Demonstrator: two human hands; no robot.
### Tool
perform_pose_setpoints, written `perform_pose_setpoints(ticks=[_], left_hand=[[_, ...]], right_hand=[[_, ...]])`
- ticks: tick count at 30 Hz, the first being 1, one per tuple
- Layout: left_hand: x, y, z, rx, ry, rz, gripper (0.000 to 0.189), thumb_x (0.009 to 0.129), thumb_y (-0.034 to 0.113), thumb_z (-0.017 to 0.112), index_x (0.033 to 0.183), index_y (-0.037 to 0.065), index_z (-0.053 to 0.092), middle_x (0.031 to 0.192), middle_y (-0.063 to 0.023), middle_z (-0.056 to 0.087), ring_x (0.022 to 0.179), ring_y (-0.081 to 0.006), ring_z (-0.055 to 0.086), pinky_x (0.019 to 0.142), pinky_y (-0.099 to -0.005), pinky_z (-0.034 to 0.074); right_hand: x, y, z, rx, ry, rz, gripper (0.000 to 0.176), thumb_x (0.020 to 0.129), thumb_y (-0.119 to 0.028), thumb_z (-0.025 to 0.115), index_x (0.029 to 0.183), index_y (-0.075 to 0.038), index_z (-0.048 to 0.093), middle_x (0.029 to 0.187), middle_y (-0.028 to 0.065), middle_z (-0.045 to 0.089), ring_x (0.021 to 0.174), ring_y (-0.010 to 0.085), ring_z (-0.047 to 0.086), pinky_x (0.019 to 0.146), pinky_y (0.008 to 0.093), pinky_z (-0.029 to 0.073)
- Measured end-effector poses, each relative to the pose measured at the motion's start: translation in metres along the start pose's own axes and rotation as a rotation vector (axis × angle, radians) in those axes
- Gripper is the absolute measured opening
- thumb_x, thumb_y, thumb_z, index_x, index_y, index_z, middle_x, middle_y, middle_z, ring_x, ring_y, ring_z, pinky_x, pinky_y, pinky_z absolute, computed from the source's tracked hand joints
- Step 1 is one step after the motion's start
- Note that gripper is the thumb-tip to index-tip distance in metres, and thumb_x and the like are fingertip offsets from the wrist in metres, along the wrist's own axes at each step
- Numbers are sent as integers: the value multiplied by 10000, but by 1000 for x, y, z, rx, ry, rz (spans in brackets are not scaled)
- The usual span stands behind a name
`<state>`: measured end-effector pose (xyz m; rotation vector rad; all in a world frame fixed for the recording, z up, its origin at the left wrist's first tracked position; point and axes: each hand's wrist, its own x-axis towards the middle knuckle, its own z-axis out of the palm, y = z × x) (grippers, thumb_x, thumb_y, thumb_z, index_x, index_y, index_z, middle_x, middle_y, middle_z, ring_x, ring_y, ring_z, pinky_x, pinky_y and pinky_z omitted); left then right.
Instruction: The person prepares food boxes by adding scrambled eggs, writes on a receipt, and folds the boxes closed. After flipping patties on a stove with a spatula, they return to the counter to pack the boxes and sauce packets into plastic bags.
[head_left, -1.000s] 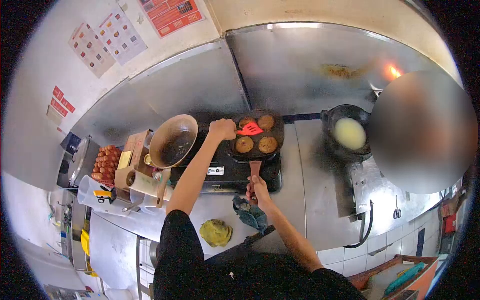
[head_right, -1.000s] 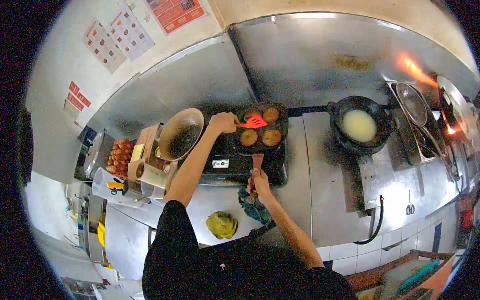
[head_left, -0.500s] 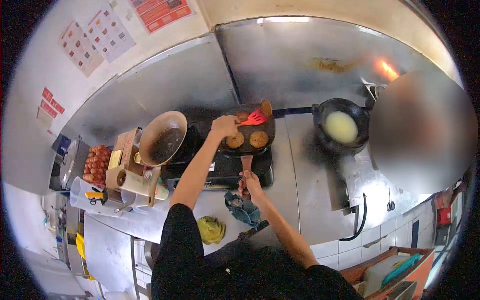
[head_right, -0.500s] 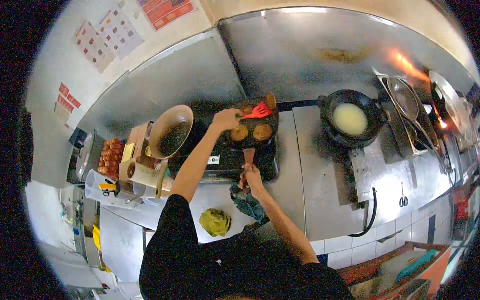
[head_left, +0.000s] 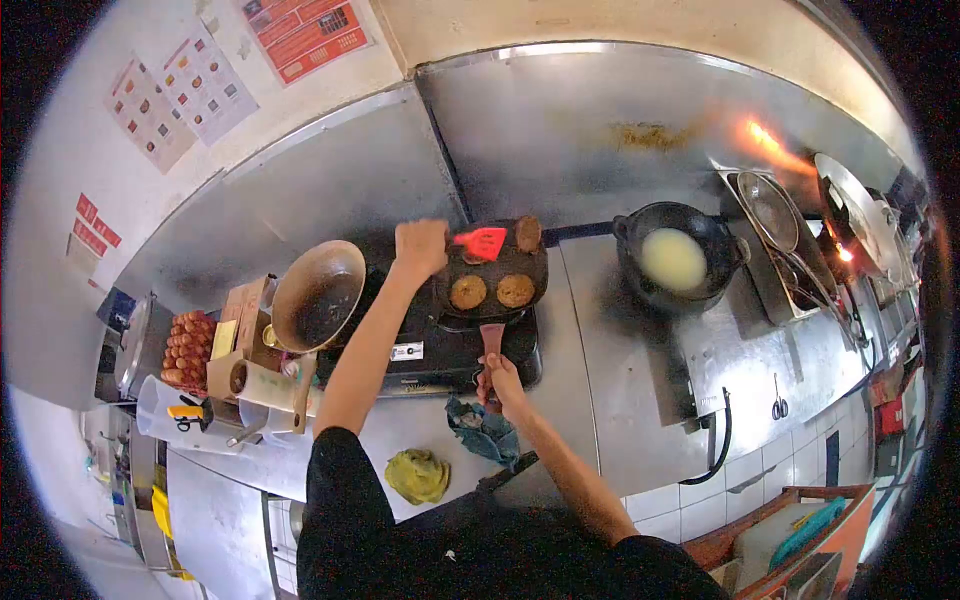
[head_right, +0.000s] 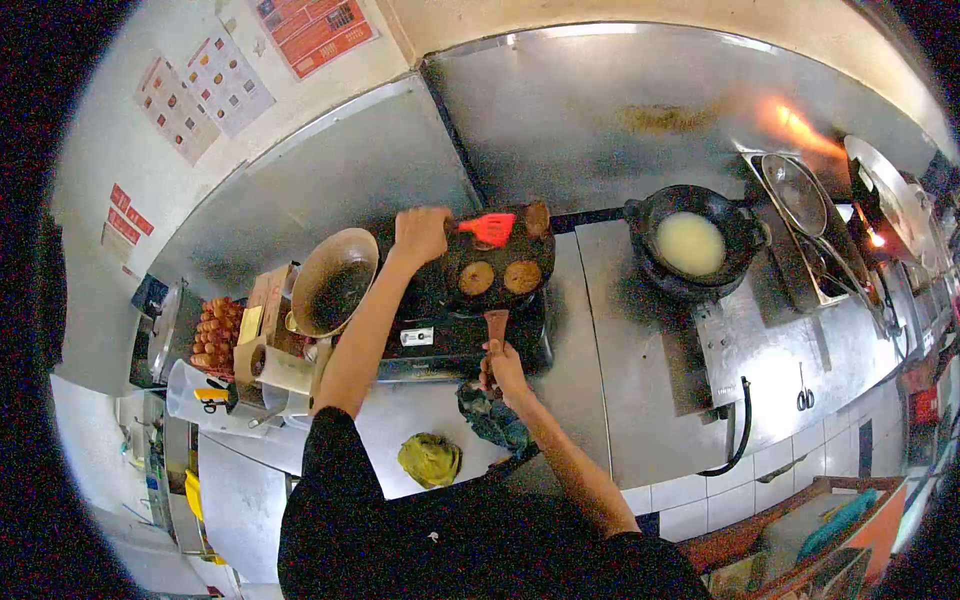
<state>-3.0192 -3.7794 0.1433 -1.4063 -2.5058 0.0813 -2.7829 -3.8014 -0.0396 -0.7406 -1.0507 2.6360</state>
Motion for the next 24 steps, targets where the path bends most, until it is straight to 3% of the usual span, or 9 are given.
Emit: perform_pose_setpoints(ticks=[4,8,10,11,13,17,22,24], left_hand=[[40,16,-26,112,219,94,119,796,161,654,900,148,711,887,-85,681,874,-294,673,720,-431,517],[95,44,-28,189,251,164,104,826,171,633,890,158,714,928,-63,674,936,-268,658,734,-416,509],[111,57,-20,234,242,361,93,822,197,640,869,166,715,970,-48,660,973,-244,640,741,-402,498],[113,61,-19,234,237,352,93,822,197,640,869,166,715,970,-48,660,973,-244,640,741,-402,498],[112,67,-16,352,281,510,86,817,204,637,824,168,714,970,-46,652,942,-239,635,732,-397,488],[74,46,-44,336,207,546,127,830,169,610,863,214,725,997,-45,643,960,-246,620,763,-413,488],[-2,13,-74,317,-5,358,193,808,125,630,915,237,745,1017,-55,635,965,-272,623,757,-423,509],[-33,-1,-71,260,52,314,131,806,142,633,884,187,728,969,-67,641,923,-283,633,729,-424,507]], right_hand=[[-1,-3,3,19,43,29,335,1022,-361,447,1150,-51,446,668,58,512,451,170,506,396,345,434],[-1,-1,3,9,46,7,354,1018,-380,455,1148,-51,451,661,58,506,438,170,493,379,345,417],[1,-2,2,23,47,30,356,1015,-386,463,1142,-54,456,659,57,506,439,172,495,374,346,418],[2,-2,2,39,50,54,357,1011,-391,470,1137,-56,461,657,57,506,439,175,498,370,347,418],[1,0,2,50,37,43,356,1010,-393,474,1133,-59,464,654,57,506,440,177,501,368,346,420],[5,3,-2,36,20,30,354,1016,-378,469,1165,-57,462,686,56,520,472,163,503,407,334,430],[-1,-3,4,42,43,55,311,1020,-340,457,1154,-59,463,692,54,519,487,165,505,409,340,441],[1,-2,3,38,31,56,311,1019,-350,458,1151,-68,463,692,52,518,488,164,505,411,337,441]])
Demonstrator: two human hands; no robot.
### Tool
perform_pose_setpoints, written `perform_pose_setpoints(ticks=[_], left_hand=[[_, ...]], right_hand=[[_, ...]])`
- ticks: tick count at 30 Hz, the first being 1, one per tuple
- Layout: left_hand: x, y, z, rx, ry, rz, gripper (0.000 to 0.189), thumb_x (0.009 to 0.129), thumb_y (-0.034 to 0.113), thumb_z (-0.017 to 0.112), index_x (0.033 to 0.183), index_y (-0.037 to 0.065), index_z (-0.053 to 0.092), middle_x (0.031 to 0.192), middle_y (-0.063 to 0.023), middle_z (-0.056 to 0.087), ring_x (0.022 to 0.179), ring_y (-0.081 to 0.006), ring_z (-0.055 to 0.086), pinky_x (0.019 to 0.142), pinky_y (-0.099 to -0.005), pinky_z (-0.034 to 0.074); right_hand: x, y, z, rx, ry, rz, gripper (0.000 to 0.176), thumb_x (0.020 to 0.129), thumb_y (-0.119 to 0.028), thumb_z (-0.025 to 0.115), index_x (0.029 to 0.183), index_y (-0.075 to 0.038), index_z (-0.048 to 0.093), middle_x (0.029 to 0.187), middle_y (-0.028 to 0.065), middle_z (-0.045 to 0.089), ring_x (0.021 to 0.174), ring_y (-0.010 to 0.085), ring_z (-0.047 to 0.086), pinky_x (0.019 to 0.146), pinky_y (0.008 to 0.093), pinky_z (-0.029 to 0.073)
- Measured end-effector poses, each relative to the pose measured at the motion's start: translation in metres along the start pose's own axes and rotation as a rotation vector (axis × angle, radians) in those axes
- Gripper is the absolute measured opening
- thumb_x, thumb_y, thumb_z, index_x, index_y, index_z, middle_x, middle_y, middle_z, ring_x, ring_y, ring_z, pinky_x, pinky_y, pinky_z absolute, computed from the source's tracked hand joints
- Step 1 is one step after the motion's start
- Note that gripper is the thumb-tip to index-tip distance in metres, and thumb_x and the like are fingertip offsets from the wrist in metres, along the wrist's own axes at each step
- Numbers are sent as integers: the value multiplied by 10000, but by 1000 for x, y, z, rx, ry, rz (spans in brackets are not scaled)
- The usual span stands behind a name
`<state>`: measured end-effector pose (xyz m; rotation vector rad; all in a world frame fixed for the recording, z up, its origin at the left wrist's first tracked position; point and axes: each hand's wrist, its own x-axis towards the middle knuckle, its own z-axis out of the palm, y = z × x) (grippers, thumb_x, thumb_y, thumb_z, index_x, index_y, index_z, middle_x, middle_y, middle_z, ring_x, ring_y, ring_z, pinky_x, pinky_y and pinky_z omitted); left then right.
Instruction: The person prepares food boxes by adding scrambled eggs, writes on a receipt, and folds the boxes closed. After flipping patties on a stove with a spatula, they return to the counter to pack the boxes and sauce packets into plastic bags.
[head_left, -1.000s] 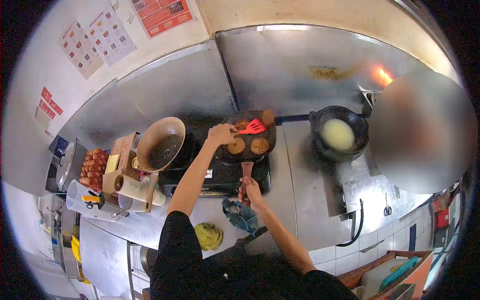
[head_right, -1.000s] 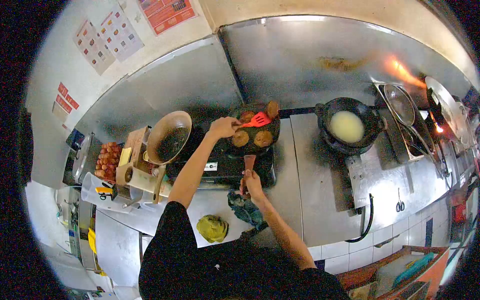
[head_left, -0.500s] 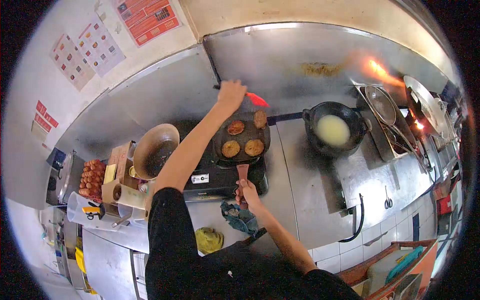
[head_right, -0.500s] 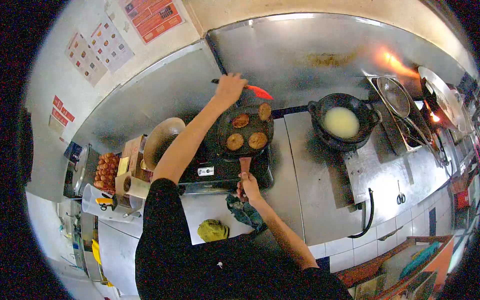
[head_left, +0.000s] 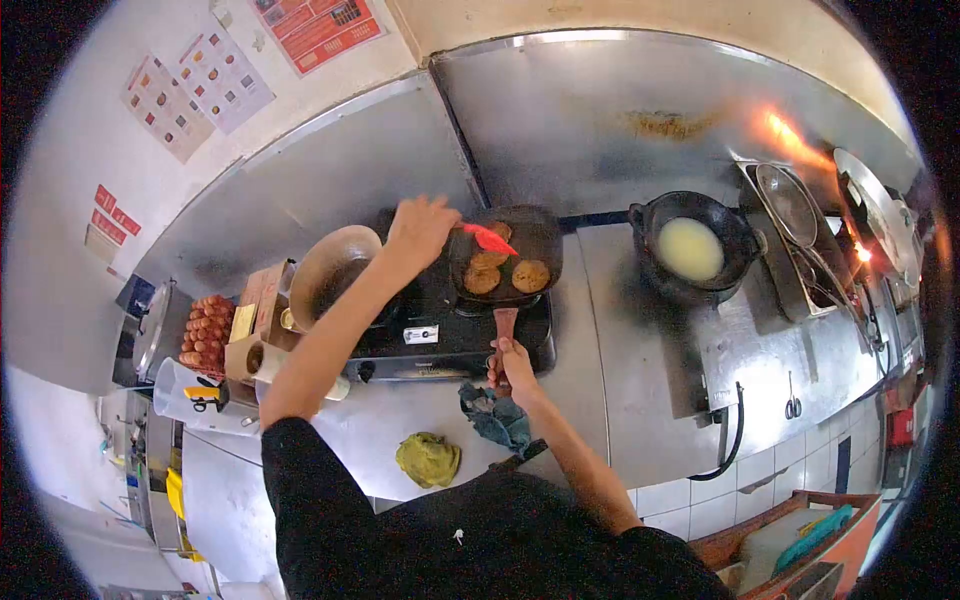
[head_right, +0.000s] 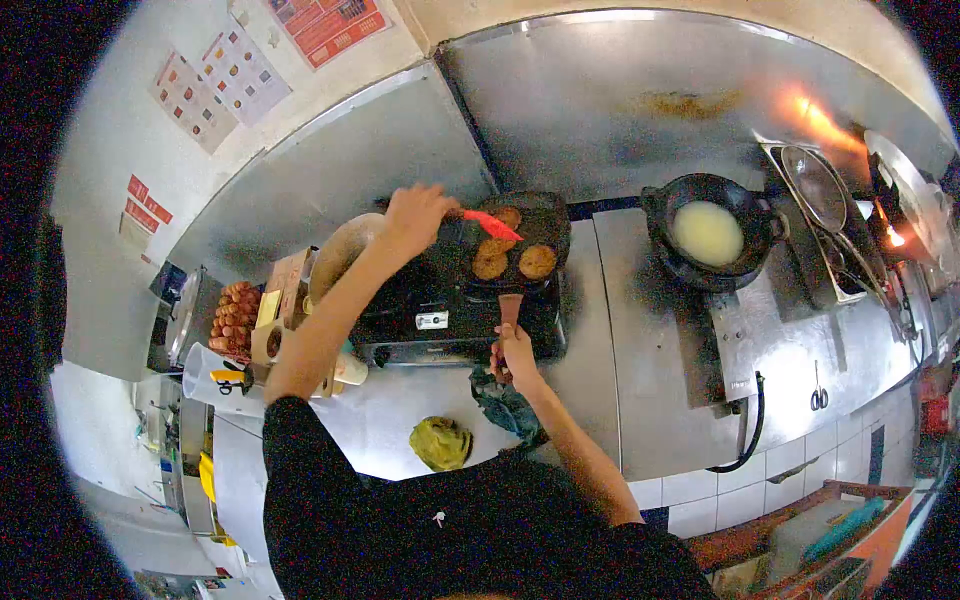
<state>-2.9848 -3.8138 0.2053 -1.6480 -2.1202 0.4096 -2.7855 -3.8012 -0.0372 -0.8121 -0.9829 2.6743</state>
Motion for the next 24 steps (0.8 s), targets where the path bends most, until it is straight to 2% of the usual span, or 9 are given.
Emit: perform_pose_setpoints(ticks=[2,4,7,8,11,13,16,21,24], left_hand=[[-27,5,2,-48,62,-40,92,804,158,636,853,136,710,920,-78,648,881,-293,643,700,-425,504],[-49,12,5,-112,-22,-265,107,806,141,626,868,132,712,892,-112,648,838,-309,660,705,-433,516],[-57,20,30,-71,-27,-321,119,805,138,626,887,123,712,883,-133,647,785,-309,665,706,-423,525],[-53,22,37,-66,-135,-338,345,709,86,715,1042,171,698,970,-108,632,895,-315,651,738,-445,538],[-42,30,43,-86,-14,-348,362,671,97,751,1022,158,690,984,-106,624,917,-310,643,723,-422,538],[-31,41,40,-95,-54,-352,284,720,117,717,1000,152,686,989,-99,612,929,-299,632,713,-396,532],[-16,55,42,-14,10,-303,184,832,139,597,1000,137,672,993,-90,593,918,-289,616,681,-393,527],[-8,70,41,-2,32,-261,241,824,130,604,1059,153,654,998,-94,586,917,-292,620,672,-411,534],[-15,64,36,-215,179,-281,285,796,126,627,1077,149,666,959,-105,626,857,-303,657,665,-428,541]], right_hand=[[1,0,-1,-22,-24,-20,331,1013,-381,461,1154,-82,463,682,48,513,487,161,506,411,331,440],[2,4,-3,-9,-25,-24,336,1012,-383,462,1159,-80,460,678,48,512,484,160,505,408,331,439],[-11,-12,8,-48,10,10,356,1012,-386,459,1169,-66,448,671,50,510,481,159,502,406,331,436],[-17,-18,13,-89,52,41,370,1014,-387,455,1174,-54,440,668,52,508,481,159,500,407,329,434],[-4,-7,6,-38,-3,-1,370,1017,-381,447,1177,-48,431,666,51,503,485,156,500,407,318,428],[2,0,1,-20,-2,-7,380,1007,-403,471,1152,-53,444,664,50,503,480,160,508,398,325,439],[4,-2,2,5,-24,-29,390,999,-424,493,1124,-57,453,662,51,502,477,167,519,387,333,448],[-1,-2,3,65,-30,11,367,1006,-412,481,1114,-63,450,669,56,505,478,175,522,383,340,445],[0,-4,1,50,-6,7,323,1015,-365,463,1134,-66,440,670,49,497,486,154,492,402,324,413]])
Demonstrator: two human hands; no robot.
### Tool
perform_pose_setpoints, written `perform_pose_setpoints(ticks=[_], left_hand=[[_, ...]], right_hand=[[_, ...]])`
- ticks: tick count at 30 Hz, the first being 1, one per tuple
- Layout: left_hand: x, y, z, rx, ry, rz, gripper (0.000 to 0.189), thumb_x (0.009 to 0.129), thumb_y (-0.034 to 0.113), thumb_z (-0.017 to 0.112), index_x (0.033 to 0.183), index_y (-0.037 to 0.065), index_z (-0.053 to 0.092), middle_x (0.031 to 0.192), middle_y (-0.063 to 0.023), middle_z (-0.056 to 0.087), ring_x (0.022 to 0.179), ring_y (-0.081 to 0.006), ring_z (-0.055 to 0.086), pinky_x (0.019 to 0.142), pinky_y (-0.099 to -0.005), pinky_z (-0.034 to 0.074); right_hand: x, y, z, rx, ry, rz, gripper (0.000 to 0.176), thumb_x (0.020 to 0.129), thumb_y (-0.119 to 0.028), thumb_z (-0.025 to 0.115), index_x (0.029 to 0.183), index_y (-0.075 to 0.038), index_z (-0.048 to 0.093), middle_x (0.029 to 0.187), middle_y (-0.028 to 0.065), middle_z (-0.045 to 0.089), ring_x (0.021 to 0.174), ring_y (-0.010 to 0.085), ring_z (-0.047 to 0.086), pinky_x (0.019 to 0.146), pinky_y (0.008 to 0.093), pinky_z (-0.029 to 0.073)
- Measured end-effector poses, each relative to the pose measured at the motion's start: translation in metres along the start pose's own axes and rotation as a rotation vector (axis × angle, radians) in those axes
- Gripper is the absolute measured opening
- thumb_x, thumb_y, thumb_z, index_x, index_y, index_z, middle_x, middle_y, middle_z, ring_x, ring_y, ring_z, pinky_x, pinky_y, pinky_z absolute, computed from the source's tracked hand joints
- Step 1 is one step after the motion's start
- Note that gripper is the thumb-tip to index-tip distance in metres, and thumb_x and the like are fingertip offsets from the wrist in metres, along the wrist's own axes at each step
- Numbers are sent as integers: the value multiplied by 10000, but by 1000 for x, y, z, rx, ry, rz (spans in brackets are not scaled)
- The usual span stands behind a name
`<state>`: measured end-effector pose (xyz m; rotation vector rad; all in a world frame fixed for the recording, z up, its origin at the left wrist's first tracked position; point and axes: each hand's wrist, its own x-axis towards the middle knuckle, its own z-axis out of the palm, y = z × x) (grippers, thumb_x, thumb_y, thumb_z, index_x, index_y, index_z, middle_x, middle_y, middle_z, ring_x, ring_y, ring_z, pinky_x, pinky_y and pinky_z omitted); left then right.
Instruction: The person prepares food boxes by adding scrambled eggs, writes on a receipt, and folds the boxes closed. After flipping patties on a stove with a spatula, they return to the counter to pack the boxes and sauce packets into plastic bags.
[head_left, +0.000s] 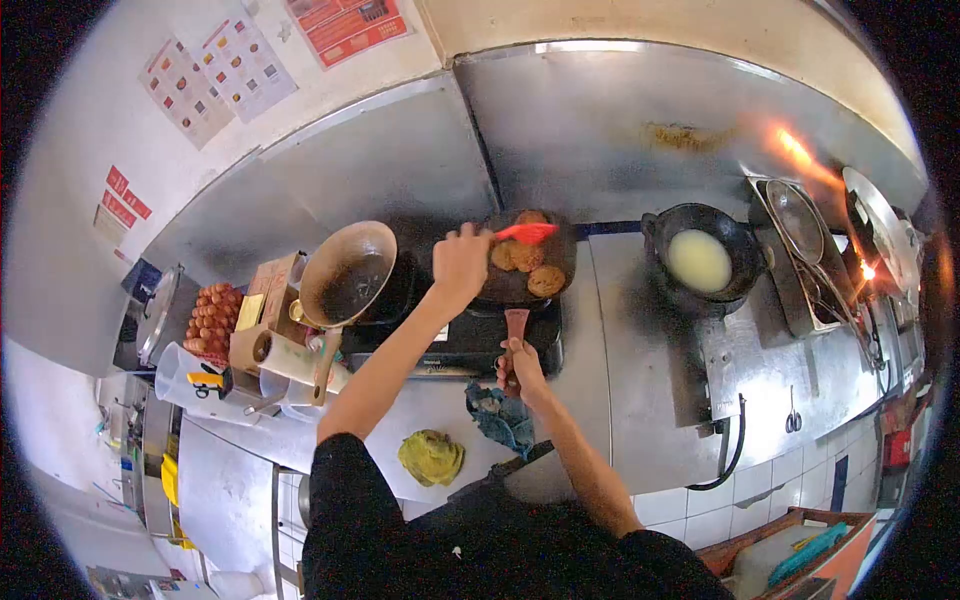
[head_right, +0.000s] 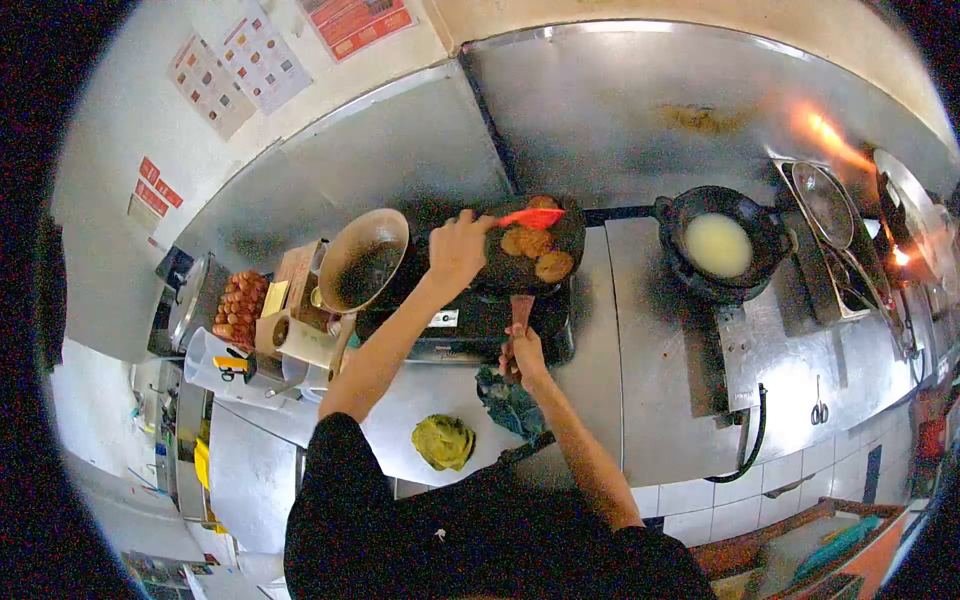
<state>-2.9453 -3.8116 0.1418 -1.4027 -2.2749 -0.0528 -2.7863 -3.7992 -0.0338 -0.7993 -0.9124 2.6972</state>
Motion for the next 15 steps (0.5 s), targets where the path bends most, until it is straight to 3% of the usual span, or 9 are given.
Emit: perform_pose_setpoints(ticks=[2,3,6,8,11,13,15], left_hand=[[0,-13,-10,5,-157,-219,157,789,130,624,922,80,692,929,-148,670,824,-328,681,691,-425,534],[1,-22,-13,49,-217,-230,137,775,158,639,876,91,703,850,-145,690,817,-314,696,713,-437,535],[-1,-41,-17,160,-357,-236,161,753,177,653,862,80,721,876,-154,708,864,-316,700,749,-439,541],[0,-47,-14,161,-645,-225,231,735,198,655,900,56,732,962,-166,718,922,-325,701,811,-426,541],[7,-52,-12,44,-794,-323,299,732,214,650,958,35,729,1048,-186,705,991,-333,688,854,-414,535],[0,-63,24,-11,-813,-338,297,764,248,645,952,33,727,1037,-204,701,1009,-334,680,859,-427,534],[-9,-69,64,-155,-638,-380,311,802,293,631,932,27,727,1035,-218,696,1015,-346,673,874,-467,526]], right_hand=[[2,3,-4,-39,-17,-18,321,1014,-364,471,1131,-67,443,672,49,496,489,153,494,403,325,416],[1,-1,-3,-32,-18,-23,321,1014,-364,471,1131,-67,443,672,49,496,489,153,494,403,325,416],[-4,-2,0,-44,-8,16,317,1013,-364,476,1125,-69,446,674,48,492,488,153,491,405,328,420],[-5,-3,1,-27,-3,6,313,1010,-366,483,1113,-72,447,682,47,490,489,154,490,406,330,423],[-6,-3,3,-61,15,-20,307,1011,-363,483,1096,-71,444,677,45,486,487,155,488,403,331,423],[-1,3,-3,-52,-14,-13,306,1012,-362,482,1092,-70,440,673,44,485,487,155,486,400,331,424],[3,1,-5,-41,-45,-27,304,1013,-361,481,1088,-70,436,669,43,484,486,155,484,398,331,424]])
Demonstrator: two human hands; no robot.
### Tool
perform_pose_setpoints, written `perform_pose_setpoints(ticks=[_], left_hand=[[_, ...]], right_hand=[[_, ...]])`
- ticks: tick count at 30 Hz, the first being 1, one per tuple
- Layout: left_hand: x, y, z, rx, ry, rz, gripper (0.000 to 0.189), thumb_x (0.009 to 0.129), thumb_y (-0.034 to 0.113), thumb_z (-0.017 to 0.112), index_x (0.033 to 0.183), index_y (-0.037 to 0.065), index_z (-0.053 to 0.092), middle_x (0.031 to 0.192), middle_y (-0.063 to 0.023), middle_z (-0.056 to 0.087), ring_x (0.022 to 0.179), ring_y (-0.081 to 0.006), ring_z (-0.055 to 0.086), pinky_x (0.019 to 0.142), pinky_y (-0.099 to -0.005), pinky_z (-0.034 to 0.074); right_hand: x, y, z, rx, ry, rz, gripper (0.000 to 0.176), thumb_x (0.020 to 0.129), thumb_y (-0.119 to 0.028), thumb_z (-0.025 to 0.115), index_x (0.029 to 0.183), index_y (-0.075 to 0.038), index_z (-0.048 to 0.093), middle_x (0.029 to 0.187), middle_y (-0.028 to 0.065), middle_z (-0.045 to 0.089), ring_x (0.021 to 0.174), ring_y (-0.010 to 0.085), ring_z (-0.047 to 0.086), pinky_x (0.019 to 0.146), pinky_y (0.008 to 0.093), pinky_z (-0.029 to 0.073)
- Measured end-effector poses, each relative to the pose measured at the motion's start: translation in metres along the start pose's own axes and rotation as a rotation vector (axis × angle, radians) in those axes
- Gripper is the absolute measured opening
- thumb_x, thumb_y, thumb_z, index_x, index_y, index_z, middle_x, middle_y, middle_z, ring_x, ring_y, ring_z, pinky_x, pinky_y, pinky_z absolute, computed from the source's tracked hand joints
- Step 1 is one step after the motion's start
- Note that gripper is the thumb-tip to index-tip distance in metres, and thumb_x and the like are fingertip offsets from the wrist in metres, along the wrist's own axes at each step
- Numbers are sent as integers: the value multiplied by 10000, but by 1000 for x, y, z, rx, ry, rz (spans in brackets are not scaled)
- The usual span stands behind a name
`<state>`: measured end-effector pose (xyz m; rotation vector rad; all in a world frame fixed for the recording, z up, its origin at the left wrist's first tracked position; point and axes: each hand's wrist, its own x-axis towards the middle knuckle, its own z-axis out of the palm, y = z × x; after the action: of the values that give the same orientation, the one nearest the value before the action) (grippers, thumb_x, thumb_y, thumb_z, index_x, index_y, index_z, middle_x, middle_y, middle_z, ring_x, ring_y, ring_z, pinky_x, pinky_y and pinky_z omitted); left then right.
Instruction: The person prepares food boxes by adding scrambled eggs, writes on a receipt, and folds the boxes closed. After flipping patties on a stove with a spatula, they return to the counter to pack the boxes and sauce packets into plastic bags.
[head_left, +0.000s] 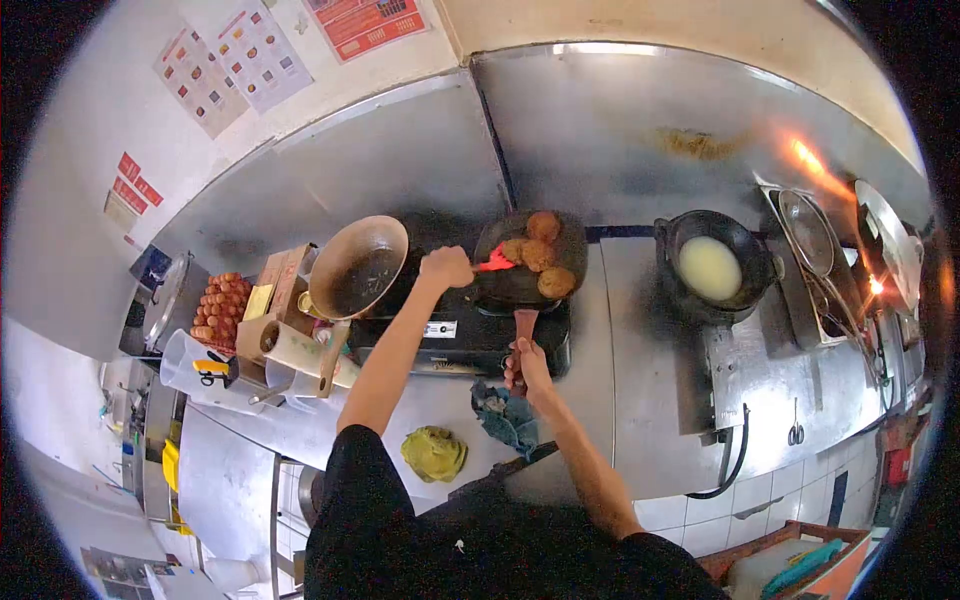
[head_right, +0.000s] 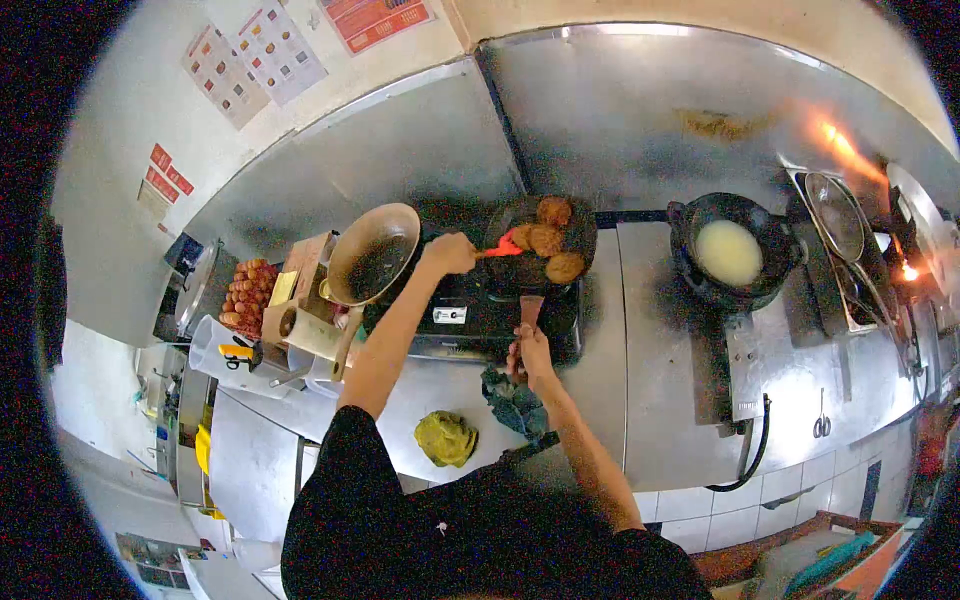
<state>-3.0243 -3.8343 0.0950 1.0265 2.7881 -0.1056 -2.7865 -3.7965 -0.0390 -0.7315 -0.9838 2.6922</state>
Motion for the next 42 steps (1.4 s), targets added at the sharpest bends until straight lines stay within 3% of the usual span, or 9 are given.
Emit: perform_pose_setpoints(ticks=[8,15,20,24,28,31,33,38,42], left_hand=[[-3,-22,43,-514,-113,-96,295,845,327,611,1099,232,728,1046,-157,698,992,-360,659,888,-445,518],[-46,-30,23,-162,596,66,309,835,155,648,1140,197,676,879,-142,659,774,-359,665,687,-470,529],[-76,-21,9,29,695,242,308,838,127,640,1137,202,662,850,-113,600,732,-329,659,630,-445,533],[-114,6,-32,13,575,133,308,811,152,656,1118,150,675,871,-143,659,739,-340,677,658,-445,542],[-98,11,-50,177,317,204,177,789,216,654,858,65,715,843,-193,701,805,-367,688,714,-497,528],[-46,16,-59,255,100,281,212,806,235,653,810,28,699,785,-148,707,660,-297,685,589,-436,528],[-4,23,-55,10,-532,126,259,858,287,612,1060,191,742,744,-71,698,481,-157,568,434,-337,468],[27,16,20,-415,-427,249,281,831,298,632,1032,132,736,727,-54,701,431,-132,528,387,-301,426],[-7,6,47,-461,-170,273,356,851,239,607,1194,189,685,888,-129,729,838,-262,714,809,-366,538]], right_hand=[[-3,-1,-4,-38,47,23,407,1000,-452,472,1112,-61,461,668,51,527,466,164,526,384,313,435],[-8,-4,7,-34,73,32,337,1014,-374,449,1123,-55,461,684,44,506,491,149,506,389,324,426],[-10,-9,5,-10,51,39,315,1020,-390,454,1085,-82,469,678,50,507,486,165,515,407,332,443],[-3,-1,2,-55,45,-5,325,1018,-392,456,1073,-72,466,673,53,506,480,172,511,400,337,437],[-7,-4,3,-64,45,1,340,1011,-407,465,1061,-71,464,672,57,510,475,173,510,393,343,437],[-9,-5,0,2,34,20,354,1003,-425,476,1048,-74,461,657,53,509,468,171,509,388,343,440],[-9,-7,-1,-58,38,12,358,999,-436,482,1046,-81,460,641,43,505,466,166,506,386,334,438],[-6,-6,-4,-15,27,27,359,1001,-432,479,1035,-76,457,635,37,504,461,162,503,376,334,430],[-8,-6,-1,-51,29,22,304,1027,-367,431,1076,-69,458,678,48,500,464,168,485,400,344,424]])
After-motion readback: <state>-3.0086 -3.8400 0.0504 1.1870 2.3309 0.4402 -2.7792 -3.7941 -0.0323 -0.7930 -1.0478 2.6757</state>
